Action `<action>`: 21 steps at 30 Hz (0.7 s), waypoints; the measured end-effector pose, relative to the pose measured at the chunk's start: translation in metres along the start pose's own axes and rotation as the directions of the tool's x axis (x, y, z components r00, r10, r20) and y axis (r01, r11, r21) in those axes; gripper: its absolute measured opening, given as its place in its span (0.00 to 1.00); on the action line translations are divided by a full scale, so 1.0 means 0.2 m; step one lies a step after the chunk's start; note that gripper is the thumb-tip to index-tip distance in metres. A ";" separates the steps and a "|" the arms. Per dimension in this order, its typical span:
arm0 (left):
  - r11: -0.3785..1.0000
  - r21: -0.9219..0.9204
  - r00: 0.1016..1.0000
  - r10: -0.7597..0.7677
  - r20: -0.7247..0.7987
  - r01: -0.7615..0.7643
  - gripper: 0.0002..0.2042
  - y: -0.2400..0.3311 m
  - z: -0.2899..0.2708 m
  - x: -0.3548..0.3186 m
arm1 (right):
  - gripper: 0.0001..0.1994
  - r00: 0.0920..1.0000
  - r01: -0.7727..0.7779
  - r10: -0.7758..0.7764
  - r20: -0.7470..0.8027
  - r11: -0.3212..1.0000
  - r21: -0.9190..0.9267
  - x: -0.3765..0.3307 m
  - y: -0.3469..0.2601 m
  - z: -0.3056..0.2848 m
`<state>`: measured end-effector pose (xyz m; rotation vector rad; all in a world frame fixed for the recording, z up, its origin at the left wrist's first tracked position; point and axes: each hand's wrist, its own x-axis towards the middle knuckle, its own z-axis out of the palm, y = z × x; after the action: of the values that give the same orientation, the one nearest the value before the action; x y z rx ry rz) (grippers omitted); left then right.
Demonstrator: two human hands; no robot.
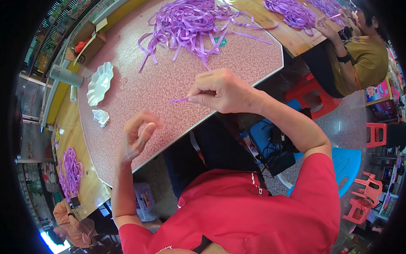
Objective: Knotting and tying purple plastic ribbons at a workshop table.
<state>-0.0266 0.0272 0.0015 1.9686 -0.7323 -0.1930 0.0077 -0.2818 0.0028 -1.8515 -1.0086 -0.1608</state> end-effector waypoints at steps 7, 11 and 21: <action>0.960 0.259 0.928 0.191 -0.320 -0.109 0.10 0.13 0.20 0.17 | 0.03 1.000 -0.014 0.014 -0.008 0.998 -0.053 0.03 -0.04 0.06; 0.796 0.550 0.919 0.377 -0.120 -0.254 0.08 0.10 0.20 0.20 | 0.04 0.997 0.070 -0.072 -0.010 0.990 -0.125 0.03 -0.04 0.08; 0.995 -0.098 0.924 -0.064 -0.376 0.029 0.08 -0.01 0.26 0.11 | 0.05 0.995 -0.022 0.018 -0.098 0.999 -0.032 0.00 0.01 0.08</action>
<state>-0.0296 -0.0239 -0.0219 1.8619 -0.4158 0.1242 0.0040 -0.2685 -0.0070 -1.8642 -0.9248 -0.2544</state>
